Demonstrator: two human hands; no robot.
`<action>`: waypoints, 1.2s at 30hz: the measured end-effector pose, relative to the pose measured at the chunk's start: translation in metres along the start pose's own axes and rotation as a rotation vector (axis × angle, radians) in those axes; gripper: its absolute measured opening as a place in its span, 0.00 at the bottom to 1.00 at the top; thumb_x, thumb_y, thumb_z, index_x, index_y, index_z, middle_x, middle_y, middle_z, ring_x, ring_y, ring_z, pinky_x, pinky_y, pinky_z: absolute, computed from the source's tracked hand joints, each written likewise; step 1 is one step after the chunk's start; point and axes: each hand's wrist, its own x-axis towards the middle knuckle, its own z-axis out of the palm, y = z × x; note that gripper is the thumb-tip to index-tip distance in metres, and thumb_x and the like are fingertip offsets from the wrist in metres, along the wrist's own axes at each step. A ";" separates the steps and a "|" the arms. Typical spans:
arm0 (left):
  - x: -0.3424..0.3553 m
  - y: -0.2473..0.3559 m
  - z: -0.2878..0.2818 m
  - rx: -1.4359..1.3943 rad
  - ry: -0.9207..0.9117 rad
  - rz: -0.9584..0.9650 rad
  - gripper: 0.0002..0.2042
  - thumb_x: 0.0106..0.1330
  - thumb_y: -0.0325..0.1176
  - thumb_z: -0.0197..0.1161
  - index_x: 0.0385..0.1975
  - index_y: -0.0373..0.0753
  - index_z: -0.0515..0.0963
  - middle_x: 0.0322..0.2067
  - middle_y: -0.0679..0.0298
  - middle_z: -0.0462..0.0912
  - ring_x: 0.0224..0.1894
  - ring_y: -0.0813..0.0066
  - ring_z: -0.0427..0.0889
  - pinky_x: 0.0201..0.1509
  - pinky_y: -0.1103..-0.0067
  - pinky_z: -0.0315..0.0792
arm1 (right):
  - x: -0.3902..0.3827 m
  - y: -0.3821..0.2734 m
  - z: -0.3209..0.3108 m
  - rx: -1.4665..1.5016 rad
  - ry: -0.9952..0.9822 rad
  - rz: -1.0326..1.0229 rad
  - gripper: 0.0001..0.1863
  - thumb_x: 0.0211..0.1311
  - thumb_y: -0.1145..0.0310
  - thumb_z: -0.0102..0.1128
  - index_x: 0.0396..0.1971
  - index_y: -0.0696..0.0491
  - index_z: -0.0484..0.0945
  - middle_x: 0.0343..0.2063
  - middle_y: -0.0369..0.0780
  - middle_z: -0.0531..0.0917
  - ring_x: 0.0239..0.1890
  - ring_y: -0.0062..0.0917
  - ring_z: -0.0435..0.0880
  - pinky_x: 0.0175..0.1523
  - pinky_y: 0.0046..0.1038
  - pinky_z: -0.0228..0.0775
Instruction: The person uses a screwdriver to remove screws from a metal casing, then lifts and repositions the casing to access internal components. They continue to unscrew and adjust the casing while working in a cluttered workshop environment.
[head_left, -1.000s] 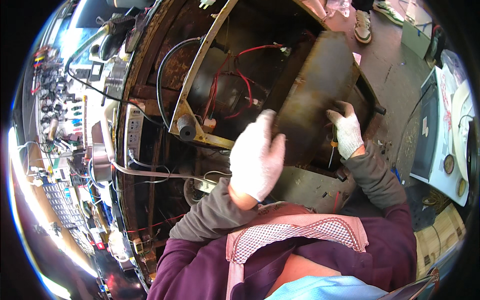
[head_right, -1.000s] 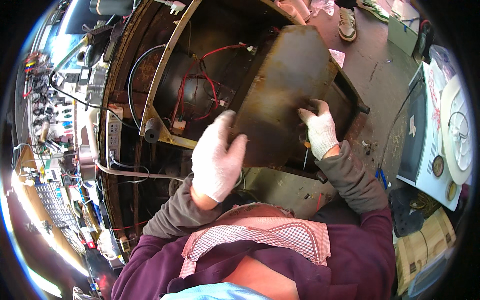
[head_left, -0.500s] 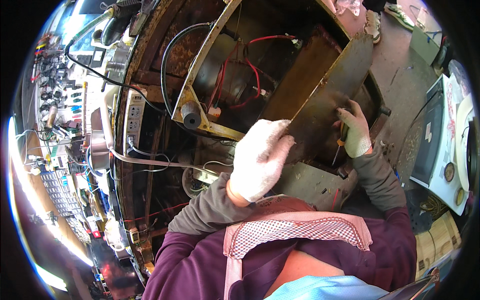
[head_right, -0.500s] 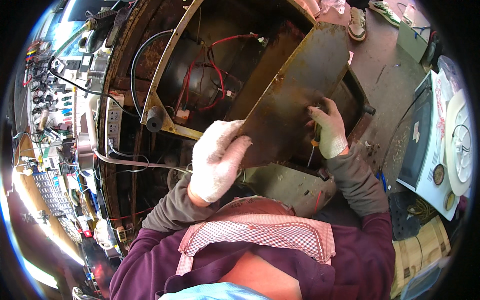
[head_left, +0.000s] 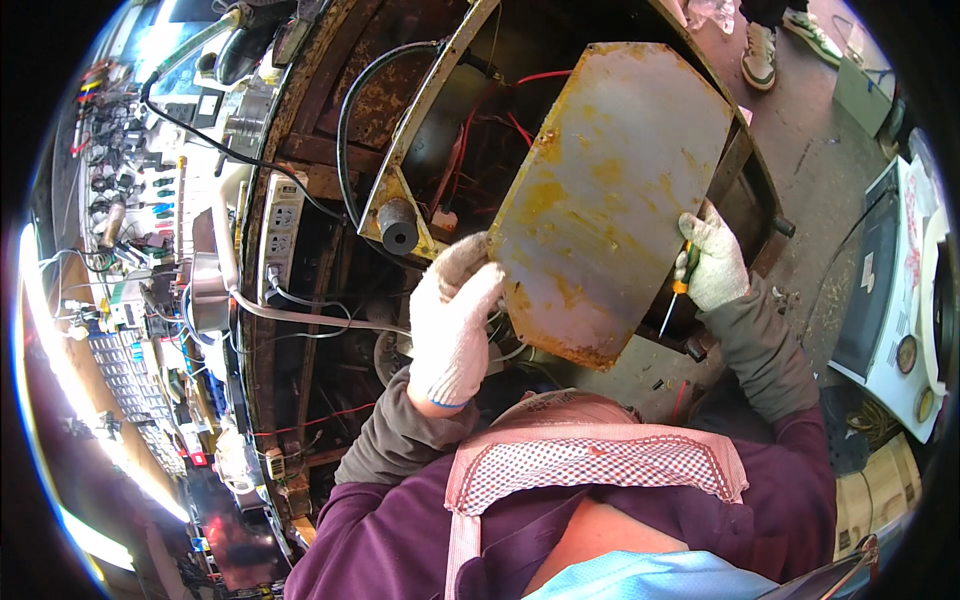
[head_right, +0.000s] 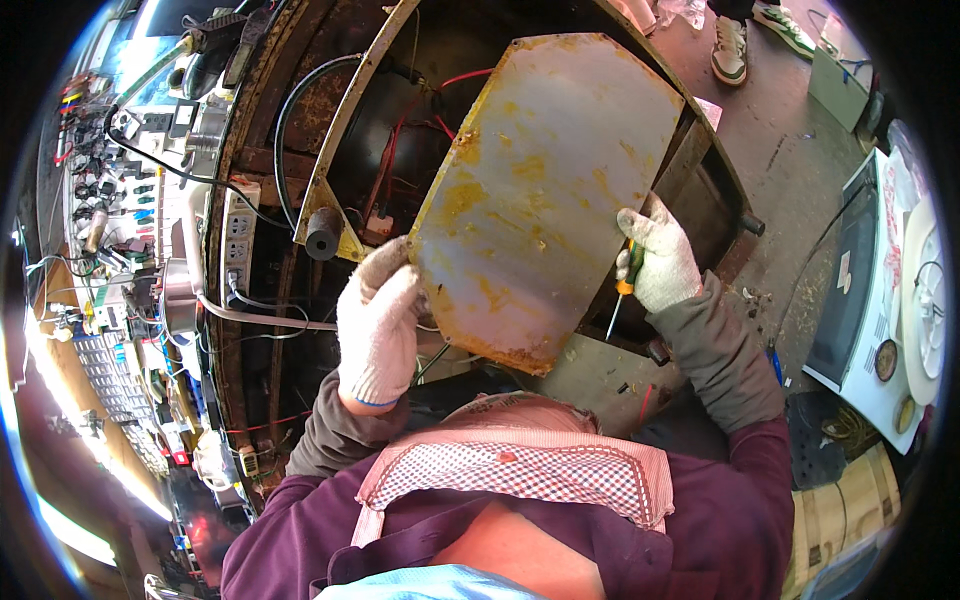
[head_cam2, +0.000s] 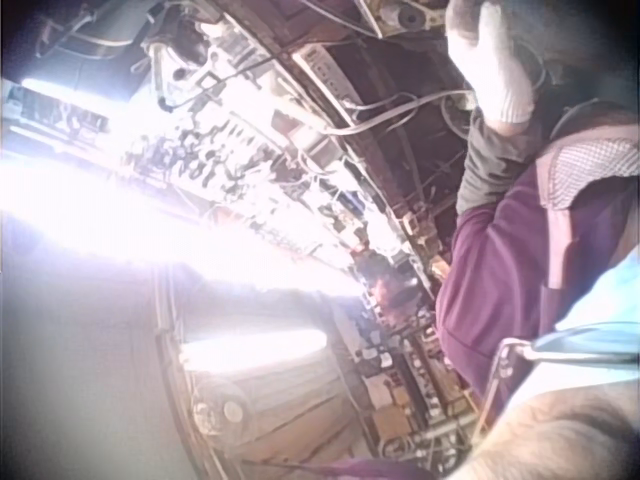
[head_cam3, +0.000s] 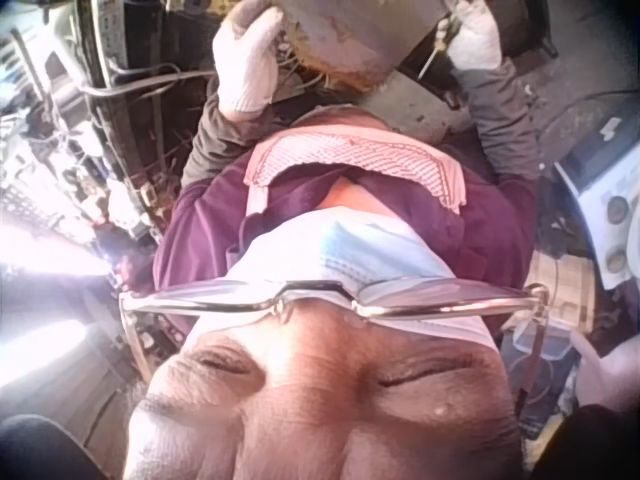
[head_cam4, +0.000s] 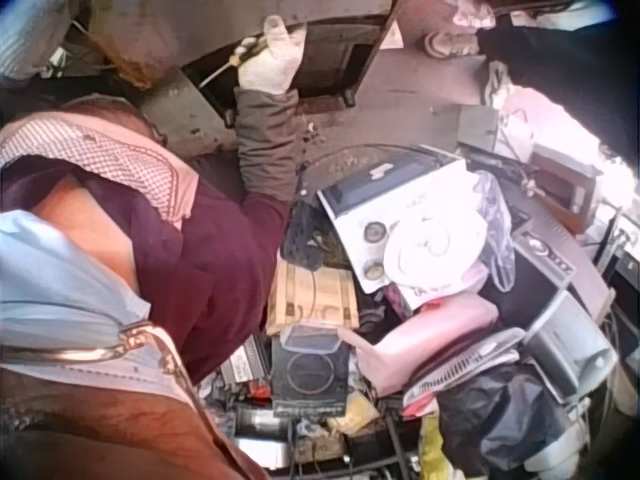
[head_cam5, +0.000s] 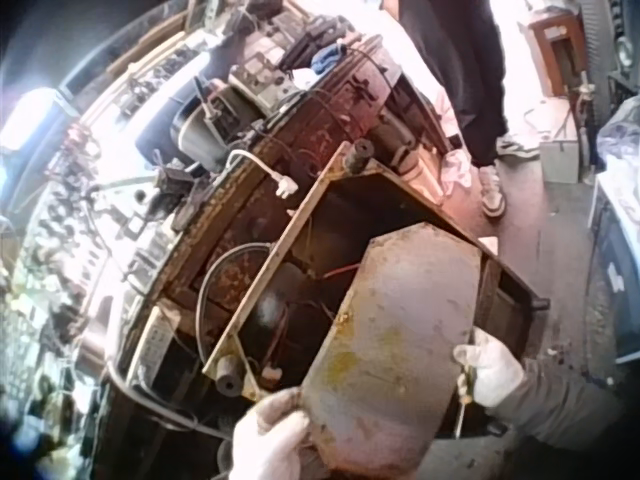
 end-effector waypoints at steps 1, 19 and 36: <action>-0.002 -0.007 -0.009 0.048 -0.019 -0.027 0.25 0.78 0.22 0.67 0.72 0.24 0.76 0.62 0.54 0.89 0.58 0.72 0.89 0.64 0.75 0.82 | 0.004 0.004 -0.006 0.034 0.002 0.002 0.29 0.81 0.67 0.65 0.78 0.50 0.72 0.60 0.32 0.86 0.24 0.18 0.81 0.31 0.25 0.81; -0.003 -0.007 -0.023 0.418 0.136 0.057 0.12 0.80 0.27 0.70 0.56 0.27 0.86 0.38 0.65 0.90 0.33 0.83 0.85 0.39 0.82 0.80 | 0.022 -0.042 0.058 0.106 -0.065 -0.038 0.21 0.80 0.66 0.68 0.68 0.47 0.78 0.43 0.32 0.83 0.23 0.20 0.82 0.28 0.28 0.80; 0.009 -0.017 -0.030 0.213 0.286 0.230 0.08 0.80 0.24 0.71 0.53 0.32 0.85 0.36 0.65 0.89 0.29 0.79 0.85 0.34 0.77 0.83 | 0.053 -0.043 0.083 0.066 -0.069 -0.044 0.21 0.78 0.68 0.68 0.66 0.54 0.77 0.42 0.36 0.83 0.20 0.22 0.82 0.25 0.28 0.77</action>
